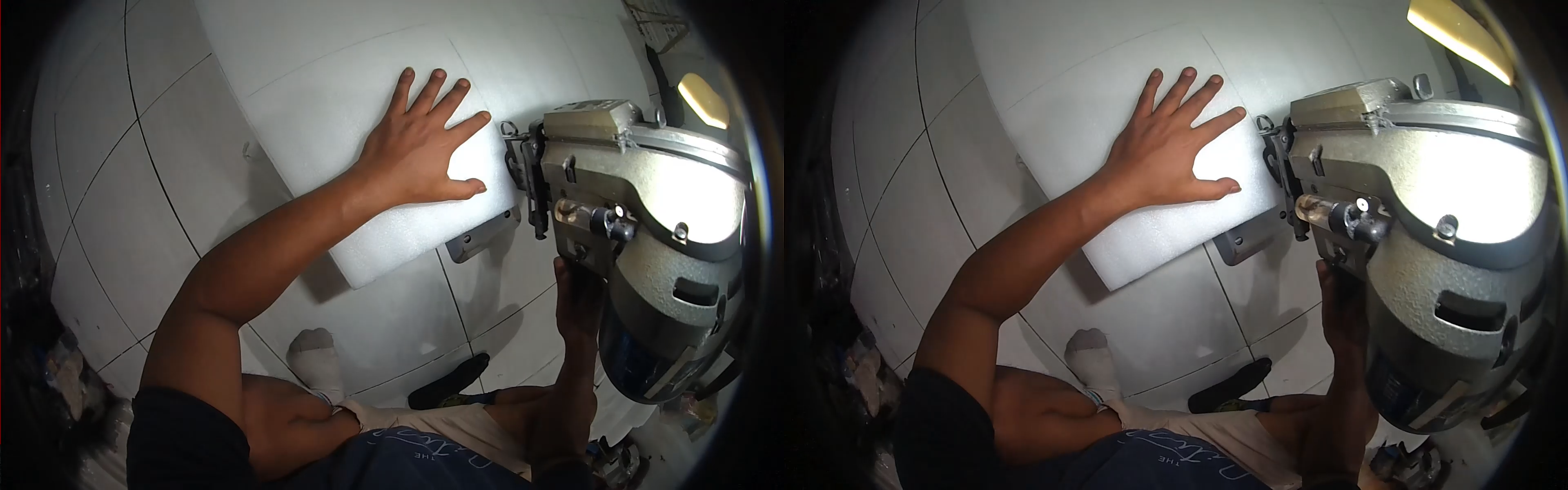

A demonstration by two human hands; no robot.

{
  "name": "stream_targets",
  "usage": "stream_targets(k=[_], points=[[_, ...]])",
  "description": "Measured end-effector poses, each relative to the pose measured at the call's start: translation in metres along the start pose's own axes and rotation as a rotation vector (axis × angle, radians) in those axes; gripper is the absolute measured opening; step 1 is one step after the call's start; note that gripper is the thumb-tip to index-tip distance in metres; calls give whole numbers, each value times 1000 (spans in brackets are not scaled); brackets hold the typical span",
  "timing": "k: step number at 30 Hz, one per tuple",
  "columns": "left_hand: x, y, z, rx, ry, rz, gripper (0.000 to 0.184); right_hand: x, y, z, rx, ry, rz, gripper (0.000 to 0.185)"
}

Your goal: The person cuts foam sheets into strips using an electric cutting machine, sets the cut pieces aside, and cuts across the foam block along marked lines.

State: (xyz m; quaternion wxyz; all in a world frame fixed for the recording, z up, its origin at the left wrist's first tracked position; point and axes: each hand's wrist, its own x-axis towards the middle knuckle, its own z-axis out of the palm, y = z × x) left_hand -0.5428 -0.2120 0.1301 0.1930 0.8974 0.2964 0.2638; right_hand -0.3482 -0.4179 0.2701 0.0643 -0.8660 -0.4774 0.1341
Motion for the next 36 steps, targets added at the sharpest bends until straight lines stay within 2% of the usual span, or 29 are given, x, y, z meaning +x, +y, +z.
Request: stream_targets(k=[2, 3, 7, 10, 12, 13, 15, 16, 18, 19, 20, 21, 22, 23, 24, 25, 26, 28, 31, 33, 36], points=[[-1, 6, 0, 51, -55, -14, 80, -5, 1, -2, 144, -19, -88, 35], [-1, 8, 1, 59, -48, -7, 80, -4, -1, -5, 136, -81, -44, 34], [-2, 17, 0, 82, -75, 3, 83, -11, 12, 3, 181, 13, -132, 33], [0, 5, 0, 88, -97, -26, 86, 4, -4, -1, 212, -10, -190, 33], [3, -3, -1, 53, -62, -30, 82, 13, -14, -4, -85, -16, -225, 32], [5, -6, -6, 69, -52, -31, 82, 14, -14, -4, -78, -6, -239, 32], [9, -8, -18, -240, -24, -82, 75, 3, -6, -2, -17, 108, -330, 31], [12, -25, -27, -426, 142, -73, 66, 6, -3, -1, -13, 109, -347, 31], [17, -74, -60, -177, 474, -136, 53, 7, 0, 1, -60, 157, -412, 30], [13, -96, -85, 48, 592, -251, 53, 7, -5, 0, -52, 163, -418, 30], [5, -122, -102, 159, 590, -447, 65, 7, -12, -2, -1, 128, -385, 31], [-7, -149, -103, 416, 632, -662, 81, 7, -16, -4, 47, 94, -351, 31], [-19, -155, -108, 324, 656, -818, 96, 1, -4, -3, 45, 113, -349, 31], [-24, -155, -104, 344, 628, -1036, 98, 3, 10, 4, -228, 260, -504, 31], [-29, -161, -101, 341, 637, -1032, 98, 2, 9, 4, -371, 330, -584, 31], [-33, -166, -99, -281, 555, -1062, 99, 1, 4, 2, -514, 415, -658, 31], [-37, -172, -96, -896, 440, -1026, 99, -3, -8, -2, -426, 412, -632, 31], [-37, -167, -97, -879, 456, -1057, 99, -1, -13, -5, -341, 402, -619, 31], [-36, -152, -105, -829, 431, -1112, 99, 1, -2, 0, -500, 340, -639, 30], [-37, -153, -102, -796, 399, -1143, 100, 1, -12, 1, 136, 74, -219, 32], [-41, -152, -96, -773, 429, -1103, 100, -2, -16, -1, 205, 26, -129, 35]])
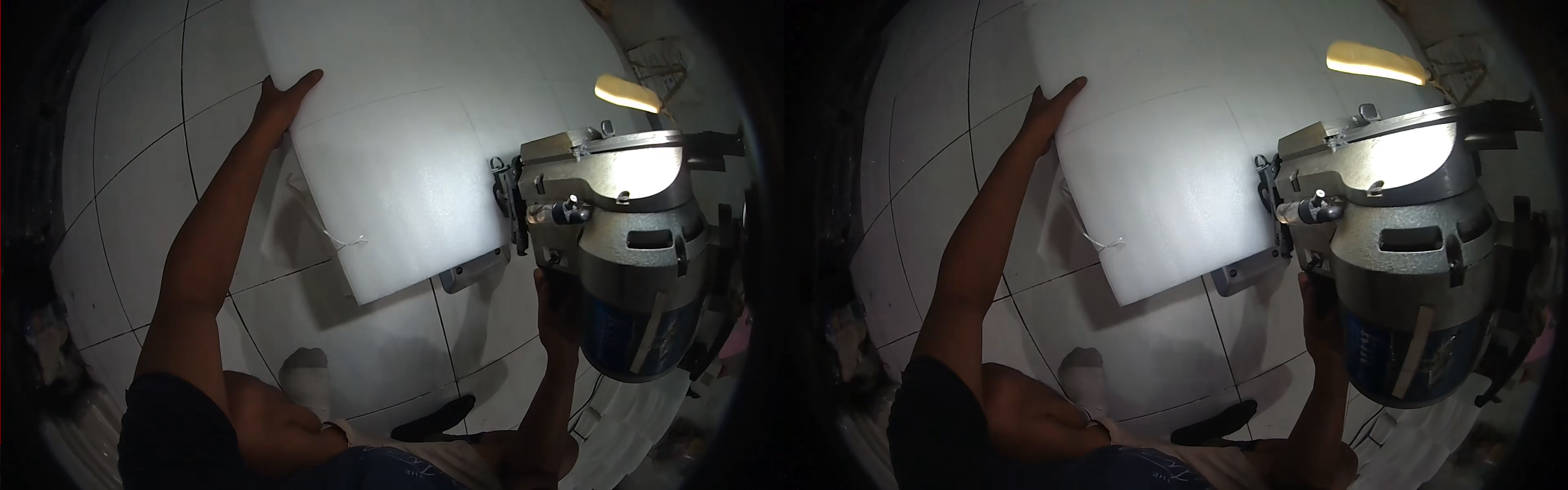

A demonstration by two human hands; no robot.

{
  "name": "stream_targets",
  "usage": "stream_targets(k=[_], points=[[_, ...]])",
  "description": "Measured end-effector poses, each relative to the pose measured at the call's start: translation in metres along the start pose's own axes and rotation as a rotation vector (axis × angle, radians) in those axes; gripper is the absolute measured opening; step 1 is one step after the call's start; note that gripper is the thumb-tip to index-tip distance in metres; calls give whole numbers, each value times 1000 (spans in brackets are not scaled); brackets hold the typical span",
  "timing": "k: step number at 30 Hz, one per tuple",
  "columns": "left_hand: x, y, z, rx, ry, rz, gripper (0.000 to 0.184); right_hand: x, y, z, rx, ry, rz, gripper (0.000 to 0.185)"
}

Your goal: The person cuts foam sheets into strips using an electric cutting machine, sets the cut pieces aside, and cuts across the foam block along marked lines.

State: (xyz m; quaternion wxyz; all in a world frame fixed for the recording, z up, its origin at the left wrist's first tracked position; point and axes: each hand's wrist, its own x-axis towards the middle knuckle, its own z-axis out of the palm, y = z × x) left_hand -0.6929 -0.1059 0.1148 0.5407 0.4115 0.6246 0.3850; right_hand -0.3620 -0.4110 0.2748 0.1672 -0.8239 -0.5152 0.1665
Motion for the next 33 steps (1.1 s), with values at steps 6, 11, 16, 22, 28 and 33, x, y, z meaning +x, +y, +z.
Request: stream_targets(k=[6, 11, 16, 22, 28, 33], points=[[-9, 3, 7, 63, -4, 35, 100, -1, 5, 5, -98, 53, -100, 35], [-3, -16, 10, 75, 19, 112, 101, 2, 21, 14, -13, 64, -137, 31], [-12, -13, 10, 31, -40, 102, 105, -1, 13, 17, -149, 209, -280, 33], [-23, -18, 16, 75, 0, 128, 107, 2, 36, 26, -298, 250, -338, 32], [-35, -22, 18, 44, -2, 137, 94, 2, 32, 28, -423, 298, -338, 30], [-43, -24, 21, 102, 2, 186, 104, 5, 30, 33, -132, 285, -339, 27]])
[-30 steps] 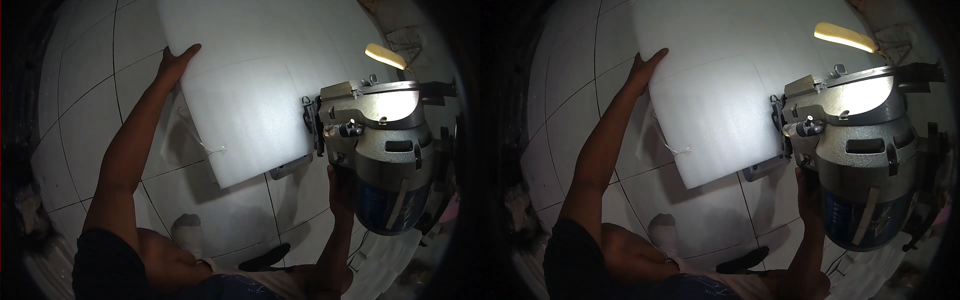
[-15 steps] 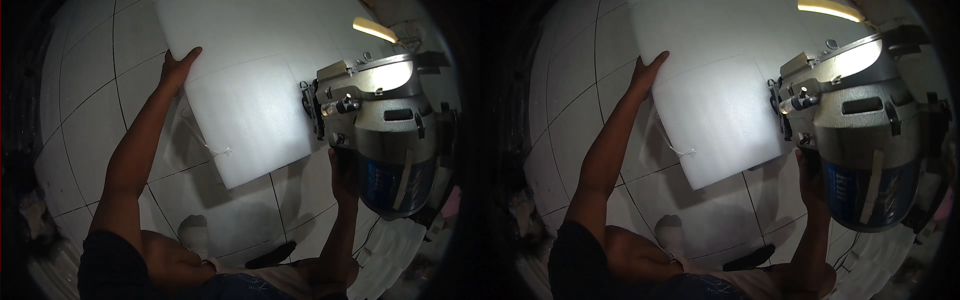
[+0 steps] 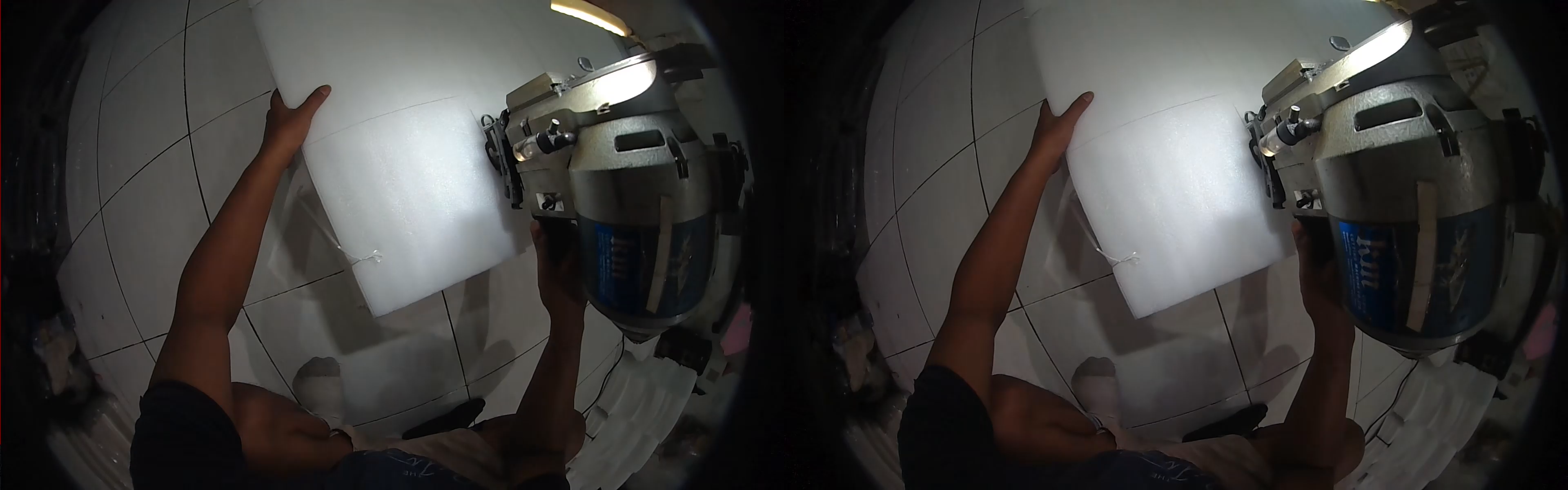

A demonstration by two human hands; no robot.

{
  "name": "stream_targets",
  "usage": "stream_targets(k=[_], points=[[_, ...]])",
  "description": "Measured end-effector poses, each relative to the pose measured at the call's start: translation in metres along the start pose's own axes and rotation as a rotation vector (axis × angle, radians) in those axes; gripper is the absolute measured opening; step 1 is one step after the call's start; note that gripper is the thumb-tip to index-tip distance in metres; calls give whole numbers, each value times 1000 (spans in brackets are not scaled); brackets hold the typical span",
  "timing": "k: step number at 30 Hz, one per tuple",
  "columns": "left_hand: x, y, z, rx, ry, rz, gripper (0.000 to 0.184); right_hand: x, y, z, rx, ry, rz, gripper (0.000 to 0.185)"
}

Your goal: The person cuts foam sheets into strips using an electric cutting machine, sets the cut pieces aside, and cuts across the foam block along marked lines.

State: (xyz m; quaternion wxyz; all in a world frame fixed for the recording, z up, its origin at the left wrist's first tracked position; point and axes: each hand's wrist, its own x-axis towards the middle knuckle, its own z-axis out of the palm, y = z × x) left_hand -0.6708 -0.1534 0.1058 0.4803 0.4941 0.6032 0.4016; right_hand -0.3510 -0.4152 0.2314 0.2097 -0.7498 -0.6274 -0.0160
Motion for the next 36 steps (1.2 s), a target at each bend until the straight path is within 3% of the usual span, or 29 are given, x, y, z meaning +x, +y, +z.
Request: stream_targets(k=[4, 7, 9, 19, 21, 36], points=[[-5, 0, 4, -2, 3, 2, 103, -1, -2, 5, 114, -6, 85, 27], [-16, 6, 6, 2, 9, 5, 102, -1, 2, 9, 5, 18, -50, 31], [-25, 12, 8, 11, 12, -35, 96, 4, 1, 6, 233, -60, 88, 34], [-38, 2, 16, 31, 12, 20, 95, 6, 4, 10, 185, -14, 84, 46], [-41, 1, 17, 28, 11, 27, 93, 4, -6, 8, 74, 13, 210, 52], [-83, 7, 12, 75, 31, 54, 94, 6, -7, 7, 59, 17, 198, 72]])
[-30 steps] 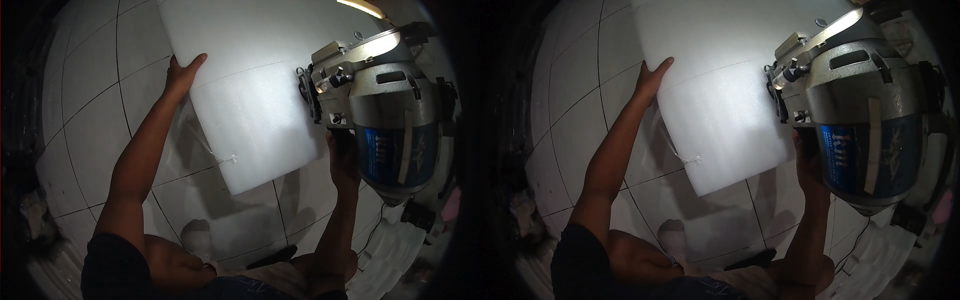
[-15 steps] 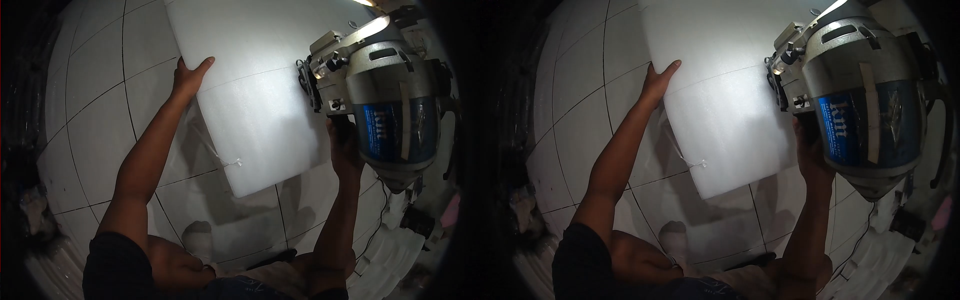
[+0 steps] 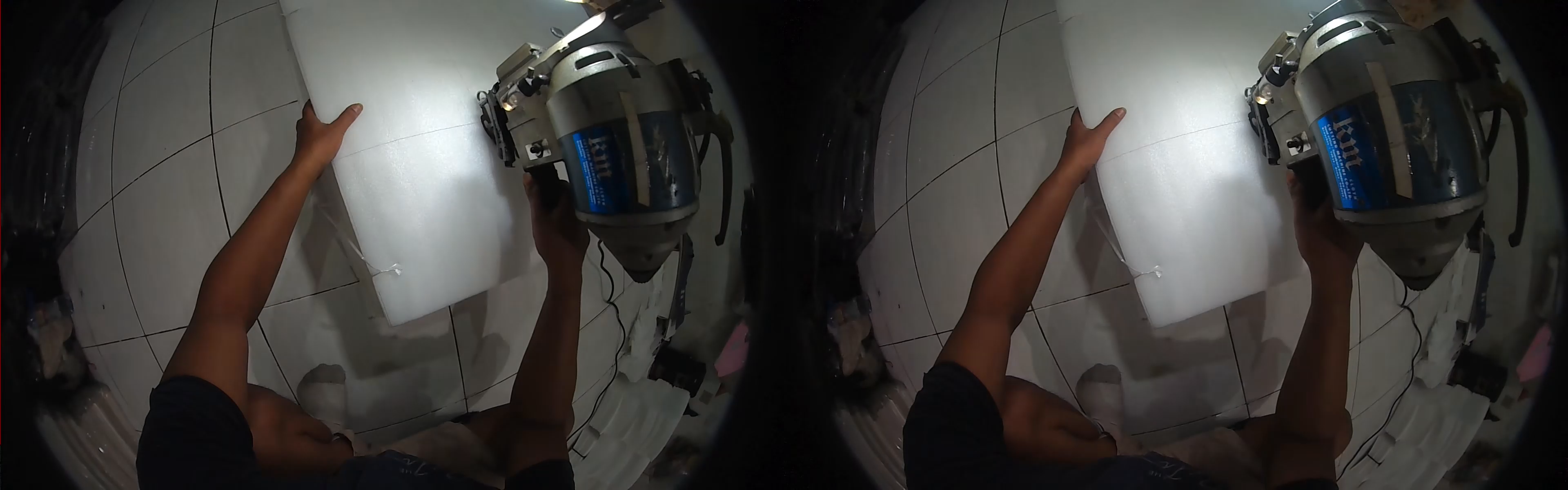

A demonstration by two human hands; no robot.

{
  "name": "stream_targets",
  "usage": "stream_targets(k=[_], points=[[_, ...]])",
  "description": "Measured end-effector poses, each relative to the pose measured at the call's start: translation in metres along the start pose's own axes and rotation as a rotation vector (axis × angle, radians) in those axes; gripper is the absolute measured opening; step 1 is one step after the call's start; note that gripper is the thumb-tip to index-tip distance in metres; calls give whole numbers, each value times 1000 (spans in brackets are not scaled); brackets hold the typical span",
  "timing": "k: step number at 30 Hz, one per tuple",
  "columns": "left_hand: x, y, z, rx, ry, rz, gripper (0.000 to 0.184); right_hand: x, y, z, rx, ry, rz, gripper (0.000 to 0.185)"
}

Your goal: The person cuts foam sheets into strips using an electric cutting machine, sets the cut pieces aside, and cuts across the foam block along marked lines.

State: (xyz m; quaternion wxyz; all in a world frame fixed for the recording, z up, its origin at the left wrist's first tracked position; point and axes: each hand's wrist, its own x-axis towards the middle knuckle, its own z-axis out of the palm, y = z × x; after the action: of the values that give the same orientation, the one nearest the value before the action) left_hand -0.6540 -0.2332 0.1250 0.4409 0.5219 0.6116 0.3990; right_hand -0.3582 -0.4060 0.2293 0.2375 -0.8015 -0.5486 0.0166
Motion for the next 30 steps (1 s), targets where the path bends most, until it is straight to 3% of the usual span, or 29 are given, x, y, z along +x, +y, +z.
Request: stream_targets(k=[4, 6, 13, 16, 18, 21, 25, 27, 30], points=[[-11, 3, -1, 4, -9, -4, 93, -2, -1, -2, -120, 67, -17, 71], [-13, 6, 0, -8, -38, -29, 92, 0, -6, -5, -246, -92, 164, 69], [-1, -8, 6, 38, 1, 21, 89, 12, -2, -2, -263, -98, 128, 69], [0, -8, 3, -125, -66, -51, 83, 11, 6, -5, -225, -125, 130, 63], [8, -7, 8, -159, -39, -96, 82, 14, 16, -4, -275, -226, 61, 57], [13, -11, 10, -236, 3, -180, 80, 20, 13, -14, -221, -442, 144, 60], [28, -8, 6, -231, 48, -170, 81, 15, 13, -23, -229, -459, 72, 63], [39, -8, 0, -199, 92, -243, 82, 7, 7, -33, -218, -601, 228, 66], [18, -17, 11, -213, 96, -229, 86, -59, 73, -30, -74, -419, 58, 60]])
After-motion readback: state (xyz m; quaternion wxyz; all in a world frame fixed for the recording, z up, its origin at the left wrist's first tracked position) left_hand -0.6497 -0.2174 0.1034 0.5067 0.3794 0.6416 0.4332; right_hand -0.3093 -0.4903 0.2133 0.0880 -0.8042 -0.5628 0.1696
